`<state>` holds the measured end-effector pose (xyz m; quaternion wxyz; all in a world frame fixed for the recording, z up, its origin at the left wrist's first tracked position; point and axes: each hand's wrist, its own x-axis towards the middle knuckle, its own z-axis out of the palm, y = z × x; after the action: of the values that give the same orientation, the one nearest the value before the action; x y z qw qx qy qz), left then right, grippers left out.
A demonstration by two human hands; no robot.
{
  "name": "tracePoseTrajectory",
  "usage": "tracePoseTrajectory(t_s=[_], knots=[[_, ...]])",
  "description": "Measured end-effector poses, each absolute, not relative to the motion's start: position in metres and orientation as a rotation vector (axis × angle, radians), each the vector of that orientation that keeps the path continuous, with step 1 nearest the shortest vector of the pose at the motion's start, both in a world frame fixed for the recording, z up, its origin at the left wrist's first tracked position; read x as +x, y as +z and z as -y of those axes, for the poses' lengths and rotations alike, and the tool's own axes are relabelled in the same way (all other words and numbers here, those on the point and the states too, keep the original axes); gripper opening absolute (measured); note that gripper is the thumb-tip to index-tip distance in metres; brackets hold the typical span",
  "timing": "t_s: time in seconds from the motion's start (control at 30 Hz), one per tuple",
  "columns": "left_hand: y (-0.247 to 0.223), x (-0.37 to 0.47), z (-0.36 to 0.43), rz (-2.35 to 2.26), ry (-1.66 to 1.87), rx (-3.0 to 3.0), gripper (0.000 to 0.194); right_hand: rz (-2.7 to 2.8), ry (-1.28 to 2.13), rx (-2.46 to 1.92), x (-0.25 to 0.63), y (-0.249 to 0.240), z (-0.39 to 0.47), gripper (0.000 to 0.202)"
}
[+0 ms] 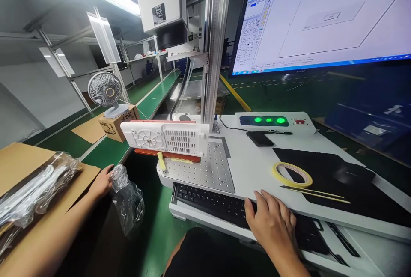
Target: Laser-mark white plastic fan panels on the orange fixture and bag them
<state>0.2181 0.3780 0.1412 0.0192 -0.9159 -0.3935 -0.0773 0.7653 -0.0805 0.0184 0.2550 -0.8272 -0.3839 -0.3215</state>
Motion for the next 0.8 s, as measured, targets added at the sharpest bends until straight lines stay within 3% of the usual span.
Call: tracePoseTrajectory(t_s=[0.23, 0.8], knots=[[0.147, 0.219, -0.371, 1.235, -0.228, -2.814, 0.04, 1.03, -0.808, -2.239, 0.766, 0.016, 0.082, 0.033], [0.149, 0.224, -0.357, 1.17, -0.158, -2.708, 0.047, 1.04, -0.907, -2.24, 0.765, 0.021, 0.083, 0.028]])
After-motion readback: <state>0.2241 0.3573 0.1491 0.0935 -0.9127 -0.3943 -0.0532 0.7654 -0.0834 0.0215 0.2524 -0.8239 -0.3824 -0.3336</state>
